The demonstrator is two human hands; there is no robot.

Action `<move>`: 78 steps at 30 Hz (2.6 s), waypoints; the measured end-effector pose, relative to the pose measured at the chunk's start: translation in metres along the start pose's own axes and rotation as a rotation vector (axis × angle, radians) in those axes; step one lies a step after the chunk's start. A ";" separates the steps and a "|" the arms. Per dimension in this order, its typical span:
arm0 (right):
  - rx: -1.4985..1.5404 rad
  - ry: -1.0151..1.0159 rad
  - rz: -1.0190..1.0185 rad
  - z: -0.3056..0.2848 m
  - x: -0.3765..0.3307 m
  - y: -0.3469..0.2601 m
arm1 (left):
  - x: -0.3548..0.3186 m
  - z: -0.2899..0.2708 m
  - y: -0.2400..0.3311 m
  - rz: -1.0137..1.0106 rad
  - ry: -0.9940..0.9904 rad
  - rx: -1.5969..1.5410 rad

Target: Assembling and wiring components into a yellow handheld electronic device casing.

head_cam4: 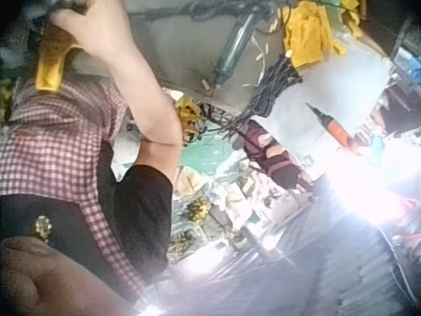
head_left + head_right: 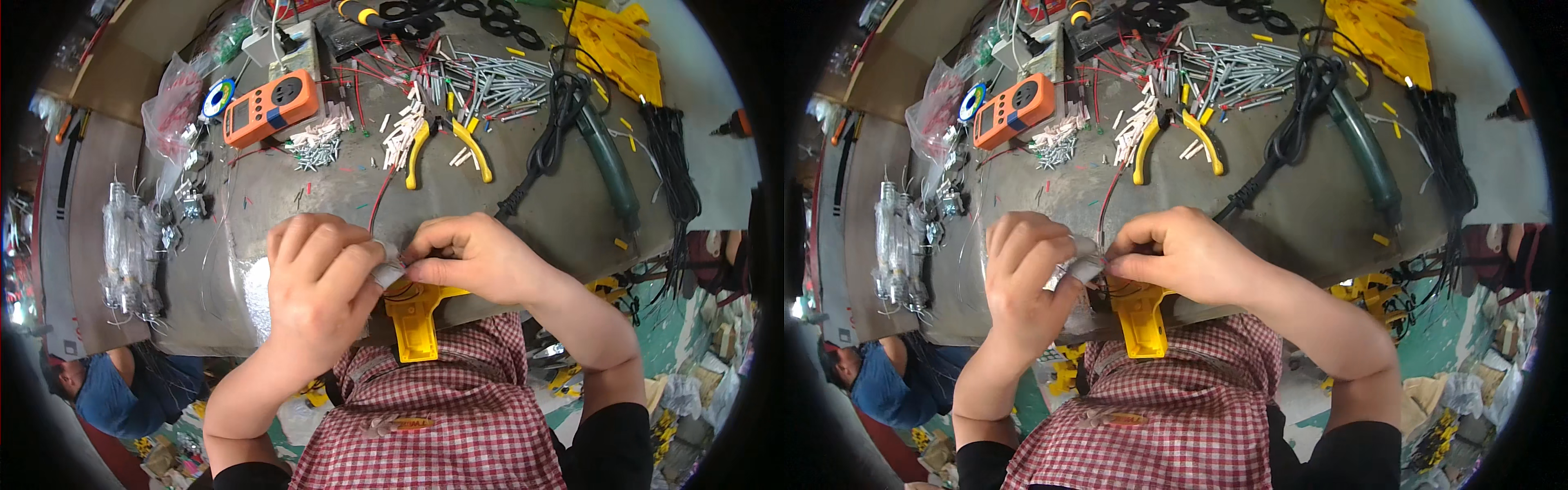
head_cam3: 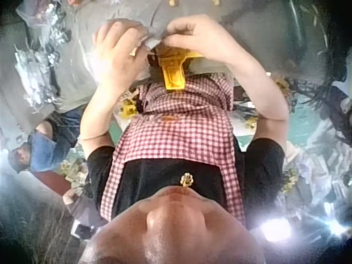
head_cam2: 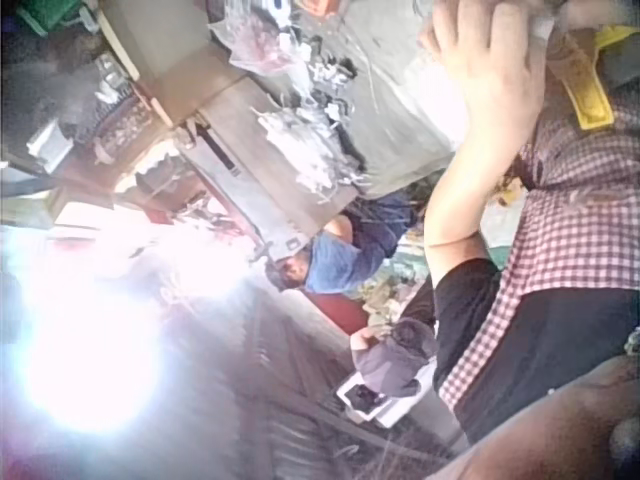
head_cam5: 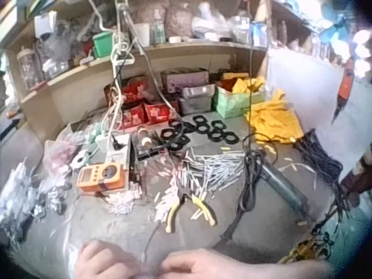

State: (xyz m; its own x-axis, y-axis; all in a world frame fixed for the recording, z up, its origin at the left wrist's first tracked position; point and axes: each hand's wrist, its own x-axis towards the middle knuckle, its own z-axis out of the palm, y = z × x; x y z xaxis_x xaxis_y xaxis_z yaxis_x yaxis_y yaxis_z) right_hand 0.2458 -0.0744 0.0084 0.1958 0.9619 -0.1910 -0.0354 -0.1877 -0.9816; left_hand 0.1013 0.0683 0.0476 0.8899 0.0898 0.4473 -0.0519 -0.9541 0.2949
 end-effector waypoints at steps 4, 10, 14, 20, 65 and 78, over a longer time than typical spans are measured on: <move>0.033 0.011 -0.047 -0.001 0.002 0.000 | 0.007 -0.006 -0.009 0.119 0.009 0.016; -0.120 -0.002 -0.086 -0.002 0.004 -0.005 | 0.014 -0.011 -0.016 0.287 -0.105 0.020; -0.174 -0.029 -0.075 -0.002 0.006 -0.008 | 0.016 -0.013 -0.021 0.369 -0.133 0.050; -0.198 -0.027 -0.107 -0.002 0.008 -0.010 | 0.016 -0.015 -0.023 0.378 -0.135 0.051; -0.922 0.394 -0.627 0.022 0.003 -0.008 | 0.012 0.004 -0.031 -0.673 -0.486 -0.962; -0.710 0.350 -0.502 0.024 0.009 -0.001 | 0.119 0.116 -0.102 -0.309 -0.211 -0.003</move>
State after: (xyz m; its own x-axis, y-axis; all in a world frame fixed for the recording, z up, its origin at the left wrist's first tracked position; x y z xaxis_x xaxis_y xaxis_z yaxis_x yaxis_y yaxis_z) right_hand 0.2239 -0.0606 0.0077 0.3140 0.8703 0.3795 0.7170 0.0447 -0.6956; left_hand 0.2657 0.1433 -0.0274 0.9375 0.3122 0.1535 0.2324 -0.8903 0.3915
